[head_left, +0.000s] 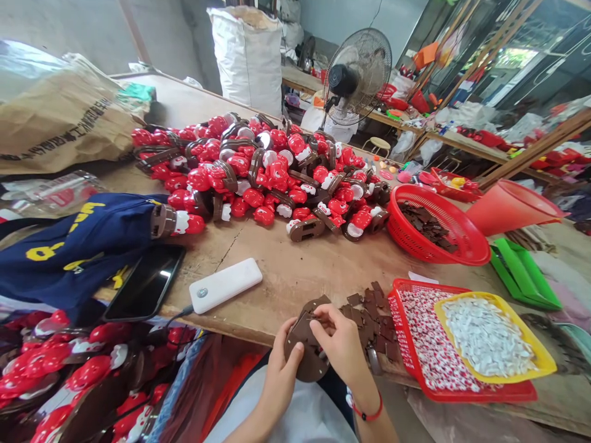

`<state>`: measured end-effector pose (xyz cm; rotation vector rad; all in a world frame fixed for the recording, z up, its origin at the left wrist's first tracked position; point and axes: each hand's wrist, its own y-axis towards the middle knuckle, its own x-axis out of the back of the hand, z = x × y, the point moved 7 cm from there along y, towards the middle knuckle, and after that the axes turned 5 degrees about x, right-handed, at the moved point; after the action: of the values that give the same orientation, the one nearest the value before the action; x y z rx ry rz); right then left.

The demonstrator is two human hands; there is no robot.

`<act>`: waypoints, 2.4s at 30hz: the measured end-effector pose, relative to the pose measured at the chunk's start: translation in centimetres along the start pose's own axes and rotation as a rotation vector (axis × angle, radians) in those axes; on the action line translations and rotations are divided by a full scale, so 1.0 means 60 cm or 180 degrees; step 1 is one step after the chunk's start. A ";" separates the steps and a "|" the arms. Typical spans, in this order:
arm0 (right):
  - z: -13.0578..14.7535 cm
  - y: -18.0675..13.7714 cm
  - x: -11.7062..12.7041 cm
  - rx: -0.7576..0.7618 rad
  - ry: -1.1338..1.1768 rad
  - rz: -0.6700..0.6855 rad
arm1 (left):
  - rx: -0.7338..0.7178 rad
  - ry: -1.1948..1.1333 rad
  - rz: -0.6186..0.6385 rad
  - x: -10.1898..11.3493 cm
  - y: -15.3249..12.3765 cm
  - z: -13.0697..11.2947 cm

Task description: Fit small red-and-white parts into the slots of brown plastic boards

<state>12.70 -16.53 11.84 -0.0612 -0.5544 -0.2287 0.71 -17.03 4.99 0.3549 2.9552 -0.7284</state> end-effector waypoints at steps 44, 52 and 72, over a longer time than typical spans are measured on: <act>-0.080 -0.044 0.069 -0.0193 0.1225 -0.1348 | -0.0154 0.0874 0.0621 -0.010 0.051 -0.043; -0.029 -0.037 0.058 0.0330 0.0111 -0.0360 | -0.0151 0.0803 0.0574 -0.012 0.045 -0.034; -0.040 -0.051 0.054 0.0382 -0.0276 -0.0320 | -0.0217 0.0959 0.0574 -0.019 0.037 -0.034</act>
<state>15.89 -20.40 11.50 0.0736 -0.6573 -0.2912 2.33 -14.42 5.92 0.7776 3.1551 -0.5974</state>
